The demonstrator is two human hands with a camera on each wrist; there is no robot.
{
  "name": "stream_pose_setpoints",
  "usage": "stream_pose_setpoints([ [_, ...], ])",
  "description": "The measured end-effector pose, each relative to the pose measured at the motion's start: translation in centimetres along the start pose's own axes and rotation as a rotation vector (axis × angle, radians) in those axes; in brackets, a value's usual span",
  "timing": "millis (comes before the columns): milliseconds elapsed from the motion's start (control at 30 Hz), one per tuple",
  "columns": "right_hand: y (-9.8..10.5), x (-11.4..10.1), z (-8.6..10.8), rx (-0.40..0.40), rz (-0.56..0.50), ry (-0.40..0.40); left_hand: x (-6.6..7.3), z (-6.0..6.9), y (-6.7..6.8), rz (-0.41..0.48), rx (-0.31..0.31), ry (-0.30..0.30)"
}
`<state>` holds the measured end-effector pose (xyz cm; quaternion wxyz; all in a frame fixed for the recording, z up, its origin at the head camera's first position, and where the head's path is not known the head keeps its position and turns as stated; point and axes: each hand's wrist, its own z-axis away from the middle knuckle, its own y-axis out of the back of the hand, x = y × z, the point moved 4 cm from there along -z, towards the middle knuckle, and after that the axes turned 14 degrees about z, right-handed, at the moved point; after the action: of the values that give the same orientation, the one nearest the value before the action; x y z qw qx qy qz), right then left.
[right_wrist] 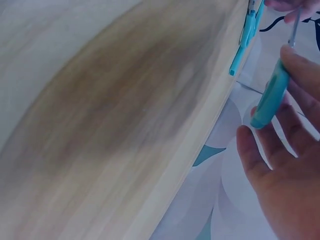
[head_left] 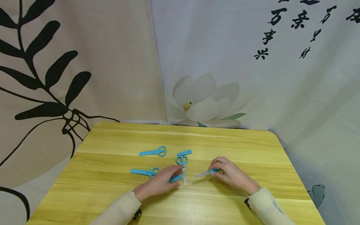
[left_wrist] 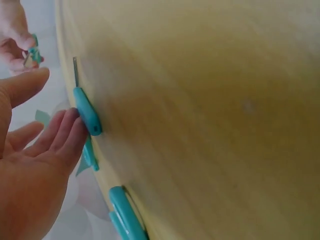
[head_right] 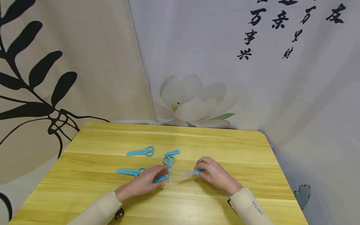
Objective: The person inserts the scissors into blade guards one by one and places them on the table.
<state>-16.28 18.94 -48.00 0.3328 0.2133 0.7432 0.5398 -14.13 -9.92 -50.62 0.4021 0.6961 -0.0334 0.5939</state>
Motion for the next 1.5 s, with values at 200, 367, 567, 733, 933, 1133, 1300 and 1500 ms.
stream_pose_setpoints([
  [200,-0.1,0.0,0.0,0.004,0.003,0.005,-0.3,0.0,-0.1,-0.031,0.056,-0.011],
  [367,0.0,-0.1,0.0,0.012,0.004,0.007,-0.4,-0.1,-0.2,-0.113,0.079,-0.007],
  [567,-0.3,0.0,0.1,0.006,0.000,-0.009,-0.4,-0.4,-0.4,-0.172,0.060,-0.013],
  [733,-0.4,-0.1,0.2,0.002,-0.010,-0.016,-0.6,-0.6,-0.4,-0.179,0.039,-0.008],
  [933,-0.5,-0.2,0.2,-0.007,-0.018,-0.028,-0.7,-0.6,-0.4,-0.189,0.015,-0.017],
  [1133,-0.8,-0.3,0.3,-0.004,-0.026,-0.032,-0.4,-0.4,-0.6,-0.232,0.016,-0.043],
  [1300,-1.0,-0.3,0.3,0.008,-0.023,-0.034,-0.2,-0.5,-1.0,-0.279,0.027,-0.079],
  [1500,-1.0,-0.5,0.4,0.028,-0.007,-0.034,0.3,-0.4,-1.2,-0.299,0.026,-0.081],
])
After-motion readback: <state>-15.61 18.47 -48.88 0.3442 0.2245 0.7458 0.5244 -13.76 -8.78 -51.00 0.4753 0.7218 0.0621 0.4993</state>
